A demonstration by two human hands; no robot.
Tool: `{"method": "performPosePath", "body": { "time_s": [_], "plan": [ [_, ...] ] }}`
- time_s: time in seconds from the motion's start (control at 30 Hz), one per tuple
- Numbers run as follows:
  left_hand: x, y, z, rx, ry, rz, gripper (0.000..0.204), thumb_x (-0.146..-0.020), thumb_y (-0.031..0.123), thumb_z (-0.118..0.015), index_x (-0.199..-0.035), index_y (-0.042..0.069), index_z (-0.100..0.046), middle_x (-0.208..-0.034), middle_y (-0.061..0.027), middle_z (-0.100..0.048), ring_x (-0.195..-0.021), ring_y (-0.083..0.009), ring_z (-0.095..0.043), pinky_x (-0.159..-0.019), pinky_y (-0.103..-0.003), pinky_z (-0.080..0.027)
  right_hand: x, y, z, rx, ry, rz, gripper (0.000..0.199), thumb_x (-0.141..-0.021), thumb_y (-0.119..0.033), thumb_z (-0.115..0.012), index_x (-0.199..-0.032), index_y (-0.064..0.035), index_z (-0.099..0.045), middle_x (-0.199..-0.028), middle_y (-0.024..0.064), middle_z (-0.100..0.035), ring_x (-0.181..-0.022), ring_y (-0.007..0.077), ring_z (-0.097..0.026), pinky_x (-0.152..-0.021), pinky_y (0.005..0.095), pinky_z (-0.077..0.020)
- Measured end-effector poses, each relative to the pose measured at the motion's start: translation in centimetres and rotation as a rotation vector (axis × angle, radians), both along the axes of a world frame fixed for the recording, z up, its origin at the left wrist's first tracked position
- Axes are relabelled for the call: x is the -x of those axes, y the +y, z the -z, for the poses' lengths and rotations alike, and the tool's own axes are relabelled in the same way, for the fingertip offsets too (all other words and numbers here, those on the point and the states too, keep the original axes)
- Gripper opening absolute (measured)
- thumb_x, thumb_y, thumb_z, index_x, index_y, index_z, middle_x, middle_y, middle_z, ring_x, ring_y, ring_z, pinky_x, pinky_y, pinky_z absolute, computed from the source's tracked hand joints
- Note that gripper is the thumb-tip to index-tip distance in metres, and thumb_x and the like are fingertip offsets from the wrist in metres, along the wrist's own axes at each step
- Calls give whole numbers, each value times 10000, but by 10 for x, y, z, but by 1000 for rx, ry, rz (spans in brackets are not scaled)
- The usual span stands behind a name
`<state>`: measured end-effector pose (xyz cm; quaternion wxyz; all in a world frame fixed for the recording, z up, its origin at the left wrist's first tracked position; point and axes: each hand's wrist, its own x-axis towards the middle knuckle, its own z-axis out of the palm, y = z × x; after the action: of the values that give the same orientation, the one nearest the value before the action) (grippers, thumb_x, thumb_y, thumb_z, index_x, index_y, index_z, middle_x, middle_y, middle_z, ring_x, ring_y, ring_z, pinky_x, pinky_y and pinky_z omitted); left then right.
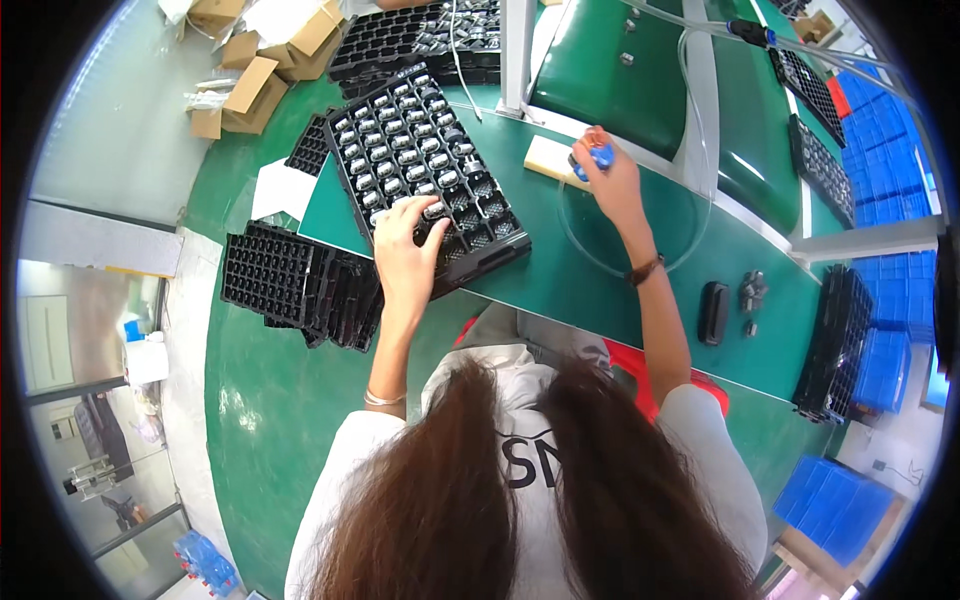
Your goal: The person assembles small parts by hand, places them one by one into individual slots in a grid tray, and stacks the filled trays.
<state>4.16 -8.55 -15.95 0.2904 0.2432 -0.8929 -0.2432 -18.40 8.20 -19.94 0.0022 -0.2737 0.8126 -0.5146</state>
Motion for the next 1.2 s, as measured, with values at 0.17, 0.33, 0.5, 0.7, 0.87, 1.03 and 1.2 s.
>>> {"method": "performPosePath", "body": {
  "time_s": [0.17,0.33,0.5,0.7,0.87,1.03,1.2],
  "plan": [
    [4,-16,22,71,-107,25,134,-757,91,-657,-882,47,-640,-962,-63,-626,-920,-245,-550,-832,-327,-438,4,-10,9,-133,24,7,448,-755,-393,-676,-996,-29,-578,-818,134,-634,-765,287,-616,-698,337,-466],
    [8,-20,18,-159,3,-6,57,-783,41,-604,-837,22,-608,-971,-104,-636,-944,-262,-571,-843,-336,-429,-12,18,-13,-145,-13,12,536,-642,-298,-790,-1011,-82,-467,-712,46,-478,-635,168,-465,-600,277,-405],
    [8,-23,5,-942,312,214,66,-910,72,-484,-964,44,-512,-1184,-151,-547,-1004,-174,-567,-858,-288,-456,-20,47,7,-137,-34,-58,501,-629,-240,-796,-989,-87,-483,-744,11,-427,-635,127,-385,-576,255,-364],
    [20,1,1,-1537,489,253,182,-936,194,-473,-1050,53,-492,-1051,-158,-580,-917,-198,-593,-836,-291,-496,-15,30,10,-61,30,1,563,-629,-243,-792,-1062,-62,-482,-844,38,-476,-678,151,-430,-638,266,-415],
    [34,19,9,-1596,444,202,250,-936,208,-481,-1094,16,-500,-1033,-143,-595,-883,-143,-585,-813,-244,-494,-9,6,17,23,145,51,538,-670,-261,-774,-1064,-27,-490,-926,107,-546,-807,229,-559,-703,332,-457],
    [35,31,12,-1658,389,233,231,-936,157,-469,-1122,20,-478,-1050,-136,-593,-882,-126,-583,-800,-218,-488,-4,-2,20,31,133,36,377,-736,-220,-720,-982,-4,-534,-849,144,-569,-731,279,-588,-648,338,-470],
    [34,31,13,-1669,387,222,235,-934,161,-474,-1126,26,-475,-1049,-131,-594,-875,-122,-583,-793,-214,-482,-8,-8,24,59,184,52,311,-762,-193,-693,-952,0,-539,-826,152,-569,-662,284,-577,-603,337,-467]
  ]
}}
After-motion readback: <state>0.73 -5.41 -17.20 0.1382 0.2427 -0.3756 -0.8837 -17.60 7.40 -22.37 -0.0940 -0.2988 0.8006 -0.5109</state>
